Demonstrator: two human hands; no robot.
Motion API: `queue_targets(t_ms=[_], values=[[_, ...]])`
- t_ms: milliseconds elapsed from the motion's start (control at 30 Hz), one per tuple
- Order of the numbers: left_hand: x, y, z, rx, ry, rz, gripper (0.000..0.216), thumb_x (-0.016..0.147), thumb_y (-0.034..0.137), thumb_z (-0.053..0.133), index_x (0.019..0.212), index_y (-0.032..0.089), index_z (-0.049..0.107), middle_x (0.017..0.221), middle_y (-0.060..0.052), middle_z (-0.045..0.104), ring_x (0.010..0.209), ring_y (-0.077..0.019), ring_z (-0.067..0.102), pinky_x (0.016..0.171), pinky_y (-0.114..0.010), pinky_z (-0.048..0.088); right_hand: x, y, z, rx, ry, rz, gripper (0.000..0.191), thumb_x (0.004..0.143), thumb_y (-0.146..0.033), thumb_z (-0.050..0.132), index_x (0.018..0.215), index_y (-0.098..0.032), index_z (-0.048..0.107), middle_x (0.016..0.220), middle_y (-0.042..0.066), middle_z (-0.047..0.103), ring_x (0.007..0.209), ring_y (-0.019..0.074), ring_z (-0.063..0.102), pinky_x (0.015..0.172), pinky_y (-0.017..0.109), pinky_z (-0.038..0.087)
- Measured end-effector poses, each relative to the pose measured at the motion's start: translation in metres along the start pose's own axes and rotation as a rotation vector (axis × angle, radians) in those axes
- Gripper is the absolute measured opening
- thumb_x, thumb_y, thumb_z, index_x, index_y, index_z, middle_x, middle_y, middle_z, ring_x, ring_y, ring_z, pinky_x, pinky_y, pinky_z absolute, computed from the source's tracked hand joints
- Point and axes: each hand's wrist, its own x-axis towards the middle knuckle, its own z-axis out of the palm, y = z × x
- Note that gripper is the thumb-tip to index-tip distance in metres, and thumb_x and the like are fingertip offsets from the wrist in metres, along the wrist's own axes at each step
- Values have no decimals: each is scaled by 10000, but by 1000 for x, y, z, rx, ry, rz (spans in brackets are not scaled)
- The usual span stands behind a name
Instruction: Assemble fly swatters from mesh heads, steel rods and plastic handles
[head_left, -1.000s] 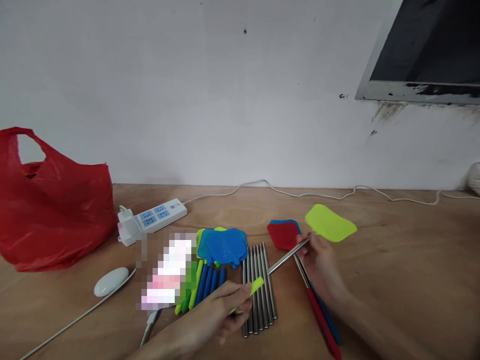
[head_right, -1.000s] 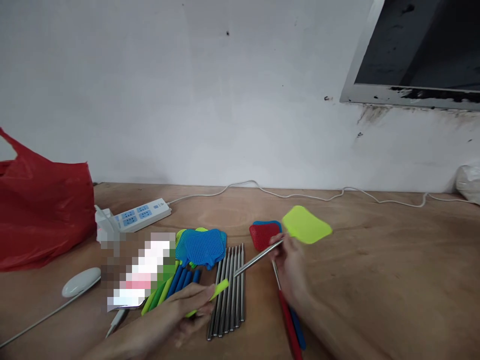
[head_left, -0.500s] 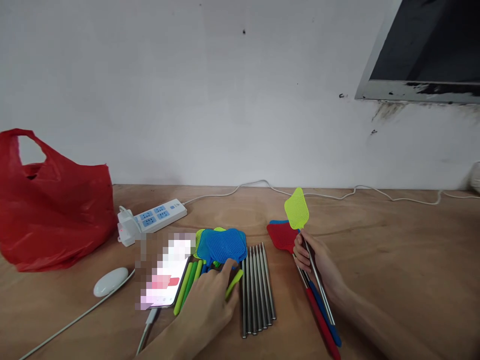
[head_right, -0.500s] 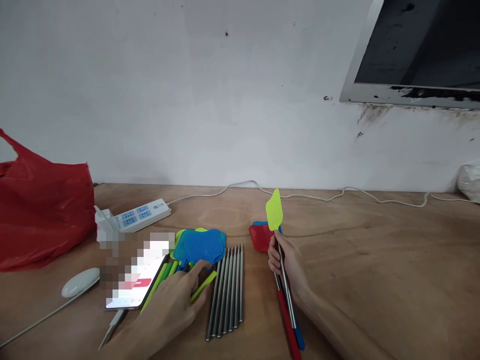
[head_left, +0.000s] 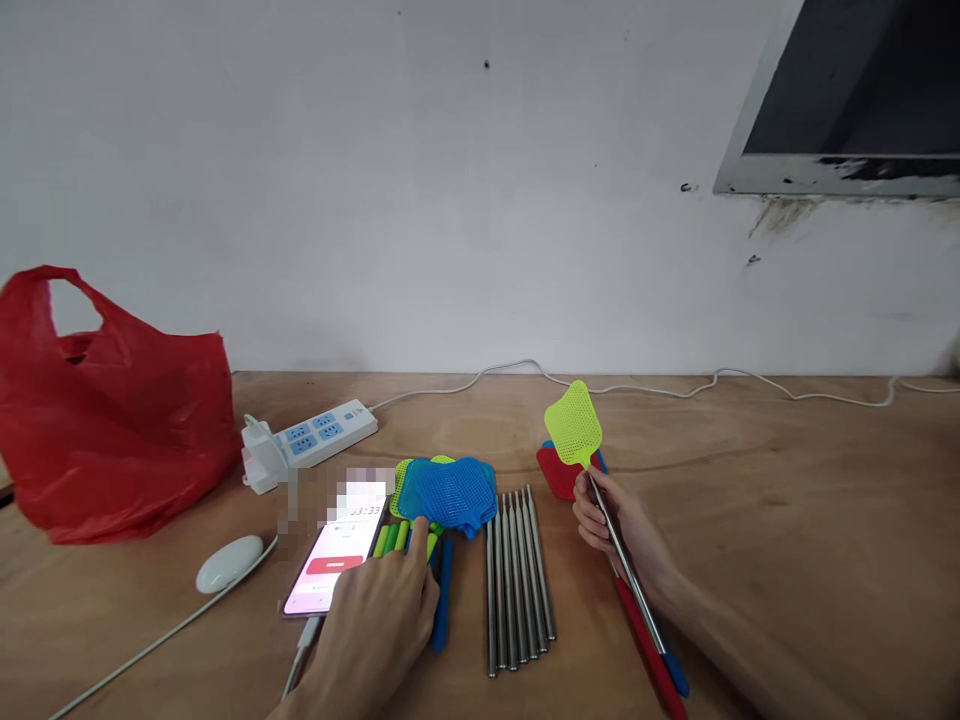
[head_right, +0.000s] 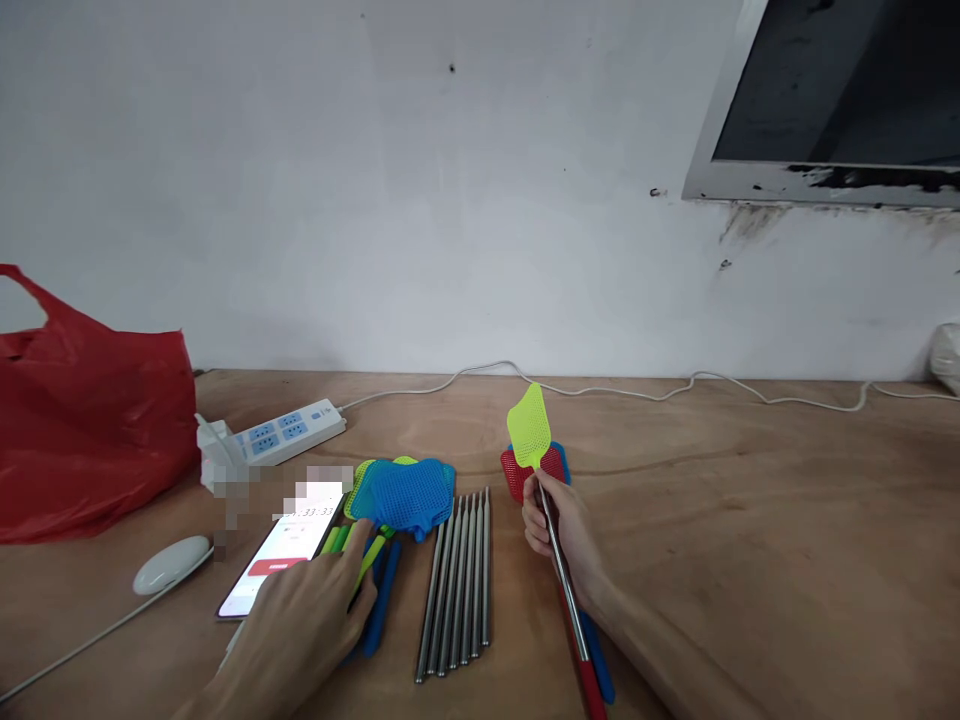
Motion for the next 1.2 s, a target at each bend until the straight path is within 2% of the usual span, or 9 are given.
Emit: queue_targets(t_ms=[167, 367, 533, 633, 767, 867, 967, 1033, 1200], values=[[1, 0, -3, -11, -11, 7, 498, 972, 140, 362, 1455, 48, 439, 854, -176, 749, 786, -351, 733, 622, -390, 521, -4, -1, 3, 14, -70, 38, 343, 740, -495, 704, 717, -203, 527, 460, -120, 332, 358, 39, 189, 357, 187, 145], [3, -4, -3, -17, -63, -2, 527, 950, 78, 347, 1471, 34, 409, 848, -180, 748, 790, -355, 733, 642, -413, 527, -3, -3, 1, -85, -248, 99, 418, 765, -565, 673, 655, -221, 462, 425, -142, 260, 339, 36, 121, 342, 190, 96], [2, -9, 5, -34, 50, -29, 472, 997, 199, 330, 1441, 85, 444, 878, -165, 747, 769, -349, 734, 615, -388, 507, -4, -2, 1, -210, -322, 96, 470, 770, -631, 640, 634, -225, 448, 405, -143, 254, 333, 33, 117, 337, 192, 92], [8, -11, 3, -224, 191, 12, 436, 1007, 318, 340, 1379, 136, 475, 914, -133, 736, 785, -342, 724, 618, -389, 499, -6, -2, 3, -256, -356, 120, 477, 763, -645, 633, 628, -227, 445, 403, -141, 264, 338, 34, 110, 333, 194, 92], [22, -11, -11, -713, 321, 83, 427, 1003, 456, 369, 1369, 240, 420, 1048, -71, 683, 751, -240, 683, 653, -366, 518, -8, 3, 4, -285, -398, 145, 486, 755, -659, 622, 612, -230, 444, 393, -141, 251, 345, 38, 99, 333, 200, 73], [31, -8, -20, -1011, 282, 109, 445, 1003, 483, 403, 1391, 265, 390, 1101, -69, 659, 864, -229, 676, 690, -353, 546, -11, 7, 5, -320, -446, 176, 497, 756, -674, 615, 608, -234, 439, 377, -144, 244, 325, 38, 108, 334, 209, 82], [37, -3, -23, -1162, 260, 177, 414, 996, 461, 448, 1361, 266, 451, 1088, -56, 667, 957, -234, 665, 779, -368, 553, -16, 10, 6, -343, -469, 189, 498, 787, -678, 590, 621, -235, 435, 384, -142, 250, 325, 41, 117, 349, 220, 87], [40, -2, -22, -1253, 269, 205, 388, 987, 445, 471, 1322, 253, 499, 1040, -44, 680, 910, -221, 670, 767, -353, 559, -19, 10, 7, -367, -468, 180, 504, 803, -681, 581, 624, -232, 438, 403, -137, 246, 354, 46, 116, 370, 228, 91], [41, -2, -26, -1434, 200, 169, 452, 924, 464, 561, 1294, 212, 502, 801, 7, 674, 629, -166, 630, 570, -283, 542, -26, 7, 9, -562, -422, 54, 487, 905, -621, 503, 633, -224, 422, 513, -95, 287, 445, 76, 185, 439, 249, 144]])
